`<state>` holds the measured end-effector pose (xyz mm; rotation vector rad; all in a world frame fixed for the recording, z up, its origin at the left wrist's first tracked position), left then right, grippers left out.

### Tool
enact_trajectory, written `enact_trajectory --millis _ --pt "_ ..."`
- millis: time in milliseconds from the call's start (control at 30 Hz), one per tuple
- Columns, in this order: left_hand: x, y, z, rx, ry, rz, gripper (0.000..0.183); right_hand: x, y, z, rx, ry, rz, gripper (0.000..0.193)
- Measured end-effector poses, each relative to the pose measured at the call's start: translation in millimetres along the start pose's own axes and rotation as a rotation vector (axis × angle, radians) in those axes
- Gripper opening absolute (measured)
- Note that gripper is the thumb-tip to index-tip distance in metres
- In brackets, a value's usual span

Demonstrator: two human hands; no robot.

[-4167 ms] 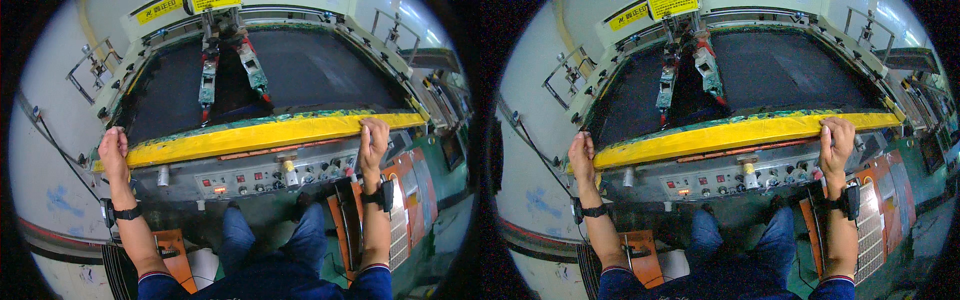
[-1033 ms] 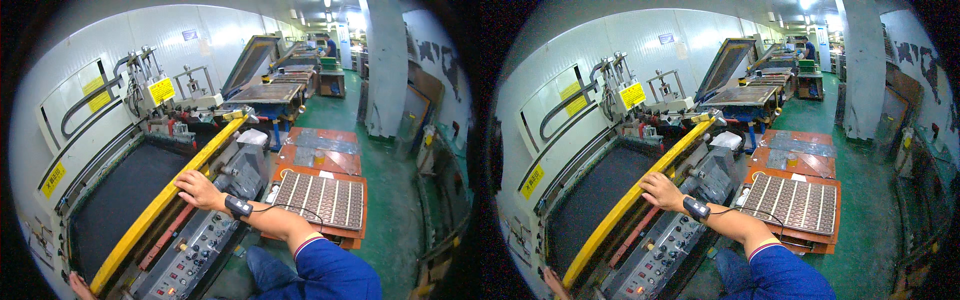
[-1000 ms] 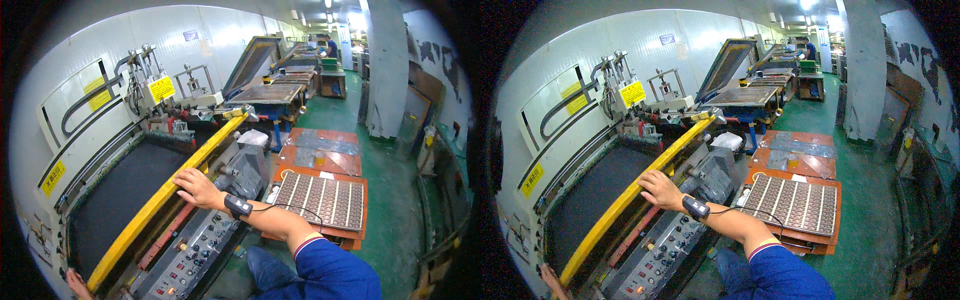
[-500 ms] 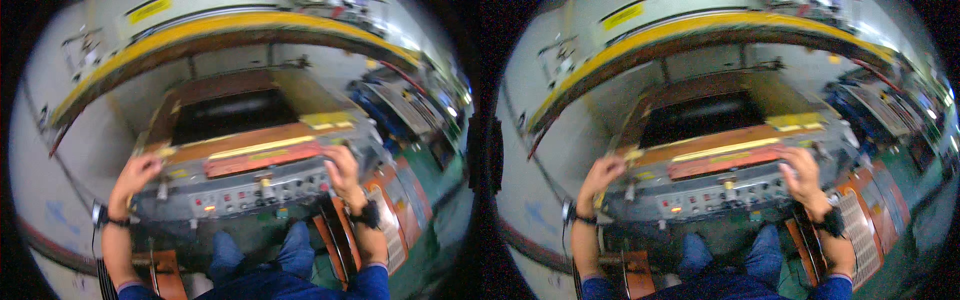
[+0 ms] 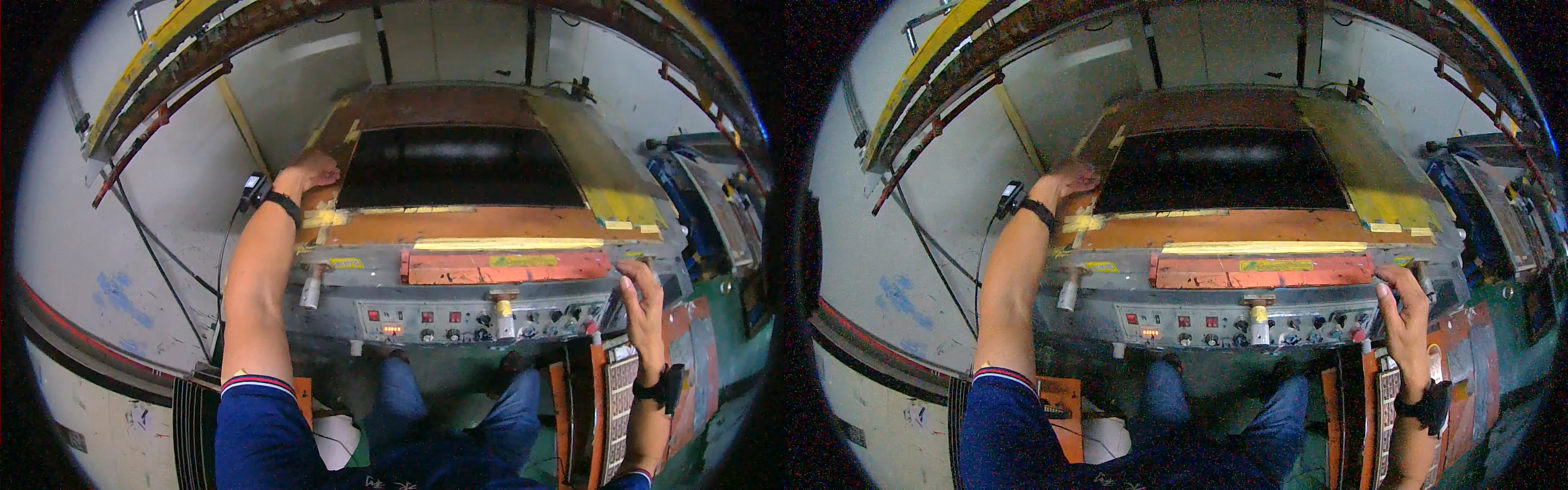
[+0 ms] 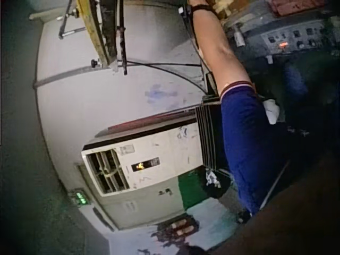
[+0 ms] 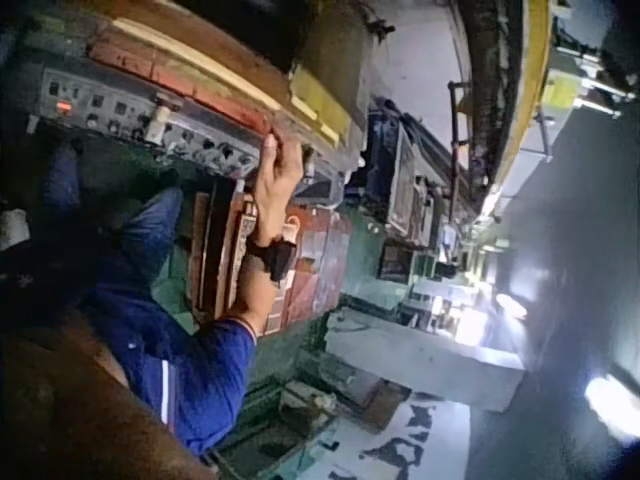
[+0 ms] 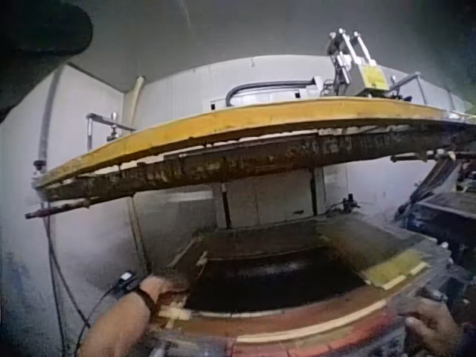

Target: Operates an industrial printing press by loading panels and inspecting printed output sheets.

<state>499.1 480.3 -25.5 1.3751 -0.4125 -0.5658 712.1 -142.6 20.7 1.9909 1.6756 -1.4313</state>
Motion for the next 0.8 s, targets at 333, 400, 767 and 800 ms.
enact_trajectory --millis 333,400,767,800 --pt "7.8 -8.7 -57.4 0.008 -0.204 -0.144 0.015 12.4 28.7 -9.0 0.088 -0.04 -0.066 0.025" --pt "8.3 -12.0 -59.9 -0.036 -0.028 -0.22 0.014 14.0 31.2 -12.3 0.157 -0.069 -0.114 0.025" --pt "31.1 24.6 114.8 0.497 0.258 0.326 0.02 110.6 153.9 -213.3 0.415 -0.083 -0.554 0.049" --pt "27.9 24.1 129.6 0.495 0.248 0.284 0.021 106.0 168.0 -213.8 0.417 -0.064 -0.549 0.049"
Point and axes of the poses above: each hand's wrist, its own z-axis away from the middle knuckle, its own x-axis out of the palm, y = z × x, the point moved 2 cm from there along -z, towards the middle knuckle, and after that the axes turned 12 degrees about z, right-handed, at the moved point
